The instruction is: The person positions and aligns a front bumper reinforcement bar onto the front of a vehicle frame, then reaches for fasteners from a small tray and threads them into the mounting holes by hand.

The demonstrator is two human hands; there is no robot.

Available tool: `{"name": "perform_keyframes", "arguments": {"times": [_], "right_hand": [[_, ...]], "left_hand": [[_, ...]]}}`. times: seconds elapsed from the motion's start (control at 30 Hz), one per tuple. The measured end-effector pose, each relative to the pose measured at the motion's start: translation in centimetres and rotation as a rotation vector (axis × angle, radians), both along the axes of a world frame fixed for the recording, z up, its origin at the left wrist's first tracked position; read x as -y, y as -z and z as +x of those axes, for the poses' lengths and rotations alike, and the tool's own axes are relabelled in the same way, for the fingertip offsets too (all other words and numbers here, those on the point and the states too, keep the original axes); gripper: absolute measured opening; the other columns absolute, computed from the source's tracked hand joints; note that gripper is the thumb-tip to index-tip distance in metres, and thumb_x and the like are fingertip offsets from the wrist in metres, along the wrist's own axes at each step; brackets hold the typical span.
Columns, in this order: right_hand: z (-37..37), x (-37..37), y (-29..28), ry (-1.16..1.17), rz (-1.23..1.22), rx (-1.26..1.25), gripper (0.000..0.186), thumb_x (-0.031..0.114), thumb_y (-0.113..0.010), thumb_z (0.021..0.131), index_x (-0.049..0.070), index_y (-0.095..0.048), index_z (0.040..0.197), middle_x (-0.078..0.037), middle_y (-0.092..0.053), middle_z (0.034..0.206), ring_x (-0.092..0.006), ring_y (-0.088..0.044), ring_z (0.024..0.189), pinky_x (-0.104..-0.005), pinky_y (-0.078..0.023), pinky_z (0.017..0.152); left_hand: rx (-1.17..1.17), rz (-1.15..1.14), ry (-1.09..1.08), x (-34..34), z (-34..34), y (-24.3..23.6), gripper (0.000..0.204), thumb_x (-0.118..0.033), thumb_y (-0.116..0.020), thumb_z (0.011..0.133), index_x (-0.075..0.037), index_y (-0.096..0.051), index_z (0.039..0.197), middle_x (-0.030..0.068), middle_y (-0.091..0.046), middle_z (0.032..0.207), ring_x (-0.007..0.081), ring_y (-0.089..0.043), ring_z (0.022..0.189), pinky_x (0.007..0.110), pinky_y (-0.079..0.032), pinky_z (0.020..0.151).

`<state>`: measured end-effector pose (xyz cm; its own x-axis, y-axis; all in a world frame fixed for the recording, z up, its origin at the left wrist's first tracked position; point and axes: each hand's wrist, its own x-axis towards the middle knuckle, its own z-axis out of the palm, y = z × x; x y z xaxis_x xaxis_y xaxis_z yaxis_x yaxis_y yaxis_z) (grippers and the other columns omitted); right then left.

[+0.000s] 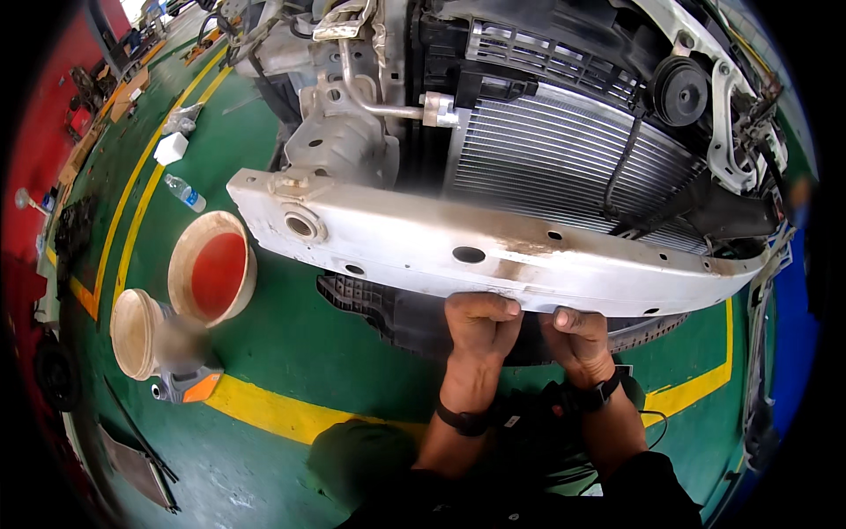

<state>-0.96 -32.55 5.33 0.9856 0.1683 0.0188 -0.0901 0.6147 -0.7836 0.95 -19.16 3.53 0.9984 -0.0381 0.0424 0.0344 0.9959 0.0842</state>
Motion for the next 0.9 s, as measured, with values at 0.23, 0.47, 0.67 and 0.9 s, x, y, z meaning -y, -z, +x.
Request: {"name": "perform_keyframes", "arguments": {"times": [0.23,0.47,0.67,0.9], "right_hand": [[-0.2,0.4,0.0,0.014,0.020,-0.064,0.058,0.011,-0.079,0.071,0.002,-0.057,0.123,-0.008,-0.063,0.118,-0.0259,-0.053,0.119,-0.0400,-0.035,0.107],[-1.8,9.0,2.3,0.246,0.095,-0.105,0.066,0.030,-0.078,0.074,0.005,-0.052,0.130,-0.009,-0.061,0.126,-0.0272,-0.055,0.120,-0.0409,-0.039,0.106],[-3.1,20.1,-3.7,0.776,0.418,-0.024,0.075,0.054,-0.050,0.094,0.001,-0.035,0.145,-0.019,-0.040,0.148,-0.0339,-0.031,0.141,-0.0471,-0.020,0.119],[0.4,24.1,-6.6,1.070,0.332,-0.009,0.065,0.050,-0.062,0.088,0.001,-0.051,0.130,-0.019,-0.058,0.125,-0.0364,-0.053,0.117,-0.0517,-0.038,0.106]], "left_hand": [[0.047,-0.032,-0.008,-0.2,0.0,0.5,0.063,0.010,-0.057,0.052,0.004,-0.056,0.114,0.0132,-0.065,0.105,0.0304,-0.062,0.103,0.040,-0.048,0.097],[0.146,-0.023,-0.046,-0.8,0.7,0.5,0.068,0.008,-0.056,0.052,0.003,-0.055,0.119,0.0131,-0.065,0.108,0.0323,-0.062,0.106,0.042,-0.048,0.100],[0.129,0.012,-0.184,1.8,1.1,0.7,0.076,0.005,-0.048,0.050,0.001,-0.054,0.125,0.0139,-0.063,0.109,0.0310,-0.061,0.104,0.043,-0.050,0.099],[0.197,0.281,-0.196,-2.6,2.6,1.8,0.071,-0.001,-0.051,0.060,0.003,-0.052,0.131,0.0205,-0.056,0.129,0.0350,-0.052,0.120,0.045,-0.036,0.111]]}}
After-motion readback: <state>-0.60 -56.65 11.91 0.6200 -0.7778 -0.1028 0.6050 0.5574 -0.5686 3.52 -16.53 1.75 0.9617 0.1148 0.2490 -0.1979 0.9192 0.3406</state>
